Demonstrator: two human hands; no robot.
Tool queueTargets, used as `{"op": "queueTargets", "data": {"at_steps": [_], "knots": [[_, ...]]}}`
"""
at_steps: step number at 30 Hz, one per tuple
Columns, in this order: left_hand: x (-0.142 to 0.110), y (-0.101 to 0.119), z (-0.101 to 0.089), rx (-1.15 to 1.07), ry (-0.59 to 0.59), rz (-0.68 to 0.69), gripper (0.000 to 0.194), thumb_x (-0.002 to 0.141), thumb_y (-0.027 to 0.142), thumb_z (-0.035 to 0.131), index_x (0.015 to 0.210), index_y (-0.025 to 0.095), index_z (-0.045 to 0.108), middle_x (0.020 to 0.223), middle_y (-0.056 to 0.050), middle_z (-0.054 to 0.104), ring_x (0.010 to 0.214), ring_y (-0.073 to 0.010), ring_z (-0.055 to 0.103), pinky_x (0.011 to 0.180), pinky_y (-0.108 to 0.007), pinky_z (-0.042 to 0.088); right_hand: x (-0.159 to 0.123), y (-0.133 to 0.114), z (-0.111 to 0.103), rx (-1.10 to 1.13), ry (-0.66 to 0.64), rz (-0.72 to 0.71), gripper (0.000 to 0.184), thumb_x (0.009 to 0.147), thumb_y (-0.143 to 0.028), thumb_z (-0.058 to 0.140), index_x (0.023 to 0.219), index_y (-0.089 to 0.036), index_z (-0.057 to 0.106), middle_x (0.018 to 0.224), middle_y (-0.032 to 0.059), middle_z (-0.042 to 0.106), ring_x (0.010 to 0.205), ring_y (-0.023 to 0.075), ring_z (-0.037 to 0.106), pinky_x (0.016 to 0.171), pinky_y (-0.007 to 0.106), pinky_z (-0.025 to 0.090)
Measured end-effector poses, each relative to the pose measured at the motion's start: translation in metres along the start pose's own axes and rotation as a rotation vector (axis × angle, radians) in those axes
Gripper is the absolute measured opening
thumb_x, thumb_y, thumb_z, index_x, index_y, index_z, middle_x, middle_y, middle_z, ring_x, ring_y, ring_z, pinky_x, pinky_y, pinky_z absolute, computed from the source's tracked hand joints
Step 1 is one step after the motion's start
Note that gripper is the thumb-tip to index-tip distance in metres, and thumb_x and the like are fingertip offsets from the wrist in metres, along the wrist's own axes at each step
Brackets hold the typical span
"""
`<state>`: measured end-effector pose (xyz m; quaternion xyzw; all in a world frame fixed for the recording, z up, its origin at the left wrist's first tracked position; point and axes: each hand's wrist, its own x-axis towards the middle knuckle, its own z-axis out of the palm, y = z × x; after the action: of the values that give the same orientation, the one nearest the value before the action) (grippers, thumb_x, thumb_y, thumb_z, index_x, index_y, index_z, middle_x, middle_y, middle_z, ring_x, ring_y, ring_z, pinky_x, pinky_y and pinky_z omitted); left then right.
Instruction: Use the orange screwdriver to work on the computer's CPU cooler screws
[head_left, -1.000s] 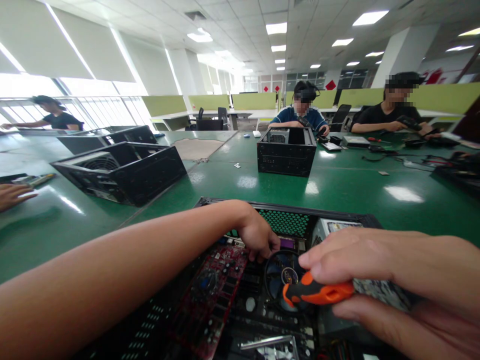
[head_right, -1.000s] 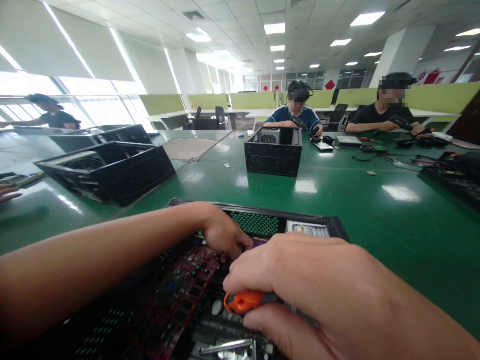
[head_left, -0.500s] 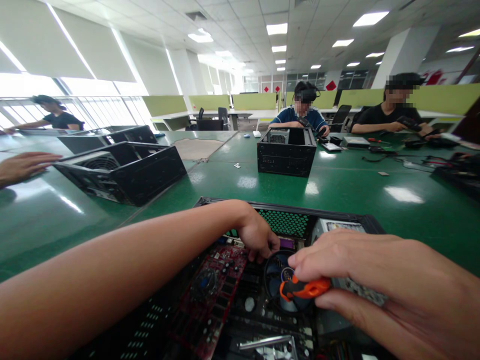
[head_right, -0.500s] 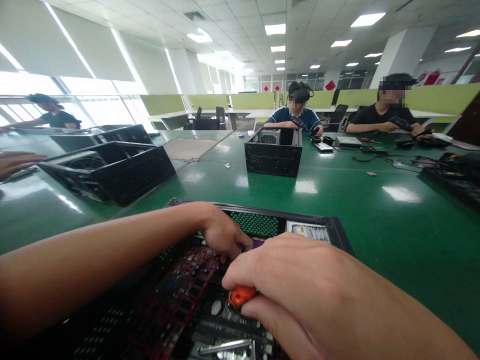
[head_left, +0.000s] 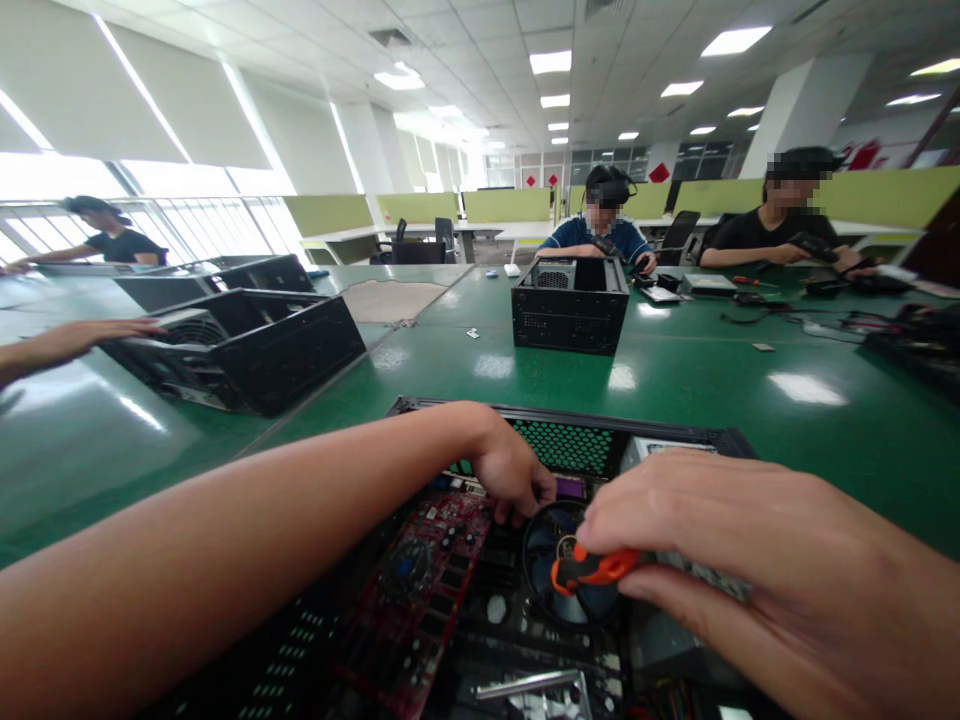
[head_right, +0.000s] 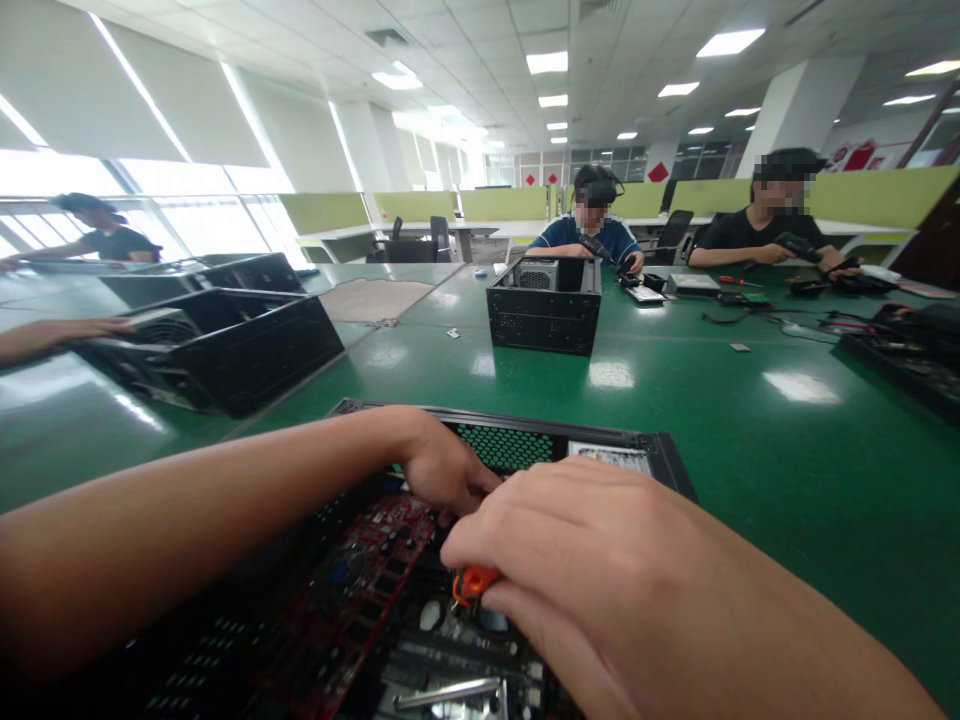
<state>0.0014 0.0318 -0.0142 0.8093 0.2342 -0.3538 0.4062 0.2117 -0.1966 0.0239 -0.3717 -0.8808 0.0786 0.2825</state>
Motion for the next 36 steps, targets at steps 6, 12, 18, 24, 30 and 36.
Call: {"op": "queueTargets", "data": {"at_steps": [6,12,18,24,30,36], "knots": [[0.001,0.003,-0.003,-0.043,-0.066,-0.054,0.022,0.081,0.021,0.084,0.097,0.03,0.071,0.085,0.006,0.081,0.093,-0.0274,0.08,0.095,-0.039,0.065,-0.008,0.009,0.02,-0.035,0.147,0.101,0.023,0.115,-0.043,0.093,0.137,-0.04,0.097,0.123,0.0048,0.102,0.12,0.0361,0.097,0.101,0.043,0.081],[-0.011,-0.014,0.012,-0.004,-0.066,-0.092,0.022,0.08,0.017,0.08,0.093,0.03,0.068,0.083,0.004,0.078,0.097,-0.0293,0.08,0.095,-0.04,0.064,-0.011,0.01,0.042,-0.112,0.187,0.132,0.031,0.113,-0.053,0.093,0.14,-0.04,0.099,0.12,0.0077,0.101,0.12,0.039,0.096,0.103,0.048,0.081],[-0.031,-0.005,0.029,0.043,-0.058,-0.128,0.021,0.086,0.014,0.078,0.097,0.03,0.068,0.086,0.003,0.079,0.096,-0.0277,0.082,0.092,-0.035,0.063,-0.012,-0.002,0.033,-0.186,0.202,0.16,0.035,0.114,-0.054,0.092,0.144,-0.038,0.098,0.123,0.0093,0.101,0.121,0.04,0.096,0.104,0.05,0.081],[-0.033,-0.002,0.03,0.027,-0.062,-0.12,0.022,0.085,0.013,0.079,0.094,0.03,0.068,0.085,0.004,0.078,0.097,-0.0283,0.081,0.086,-0.035,0.06,-0.009,-0.002,0.023,-0.215,0.204,0.171,0.038,0.115,-0.053,0.09,0.148,-0.036,0.097,0.126,0.0107,0.101,0.121,0.0409,0.096,0.105,0.052,0.081],[-0.034,0.0,0.029,0.025,-0.048,-0.127,0.023,0.082,0.014,0.079,0.095,0.031,0.069,0.084,0.004,0.078,0.095,-0.0286,0.082,0.085,-0.034,0.059,-0.003,-0.002,0.009,-0.265,0.196,0.158,0.031,0.122,-0.041,0.079,0.148,-0.033,0.096,0.128,0.0101,0.102,0.118,0.0377,0.098,0.1,0.048,0.081],[-0.034,0.002,0.031,0.023,-0.042,-0.131,0.023,0.084,0.014,0.079,0.096,0.031,0.069,0.085,0.004,0.079,0.095,-0.0277,0.082,0.083,-0.033,0.059,0.0,-0.007,0.001,-0.31,0.201,0.109,0.033,0.129,-0.028,0.061,0.139,-0.029,0.092,0.128,0.0061,0.103,0.106,0.0302,0.101,0.081,0.041,0.078]]}}
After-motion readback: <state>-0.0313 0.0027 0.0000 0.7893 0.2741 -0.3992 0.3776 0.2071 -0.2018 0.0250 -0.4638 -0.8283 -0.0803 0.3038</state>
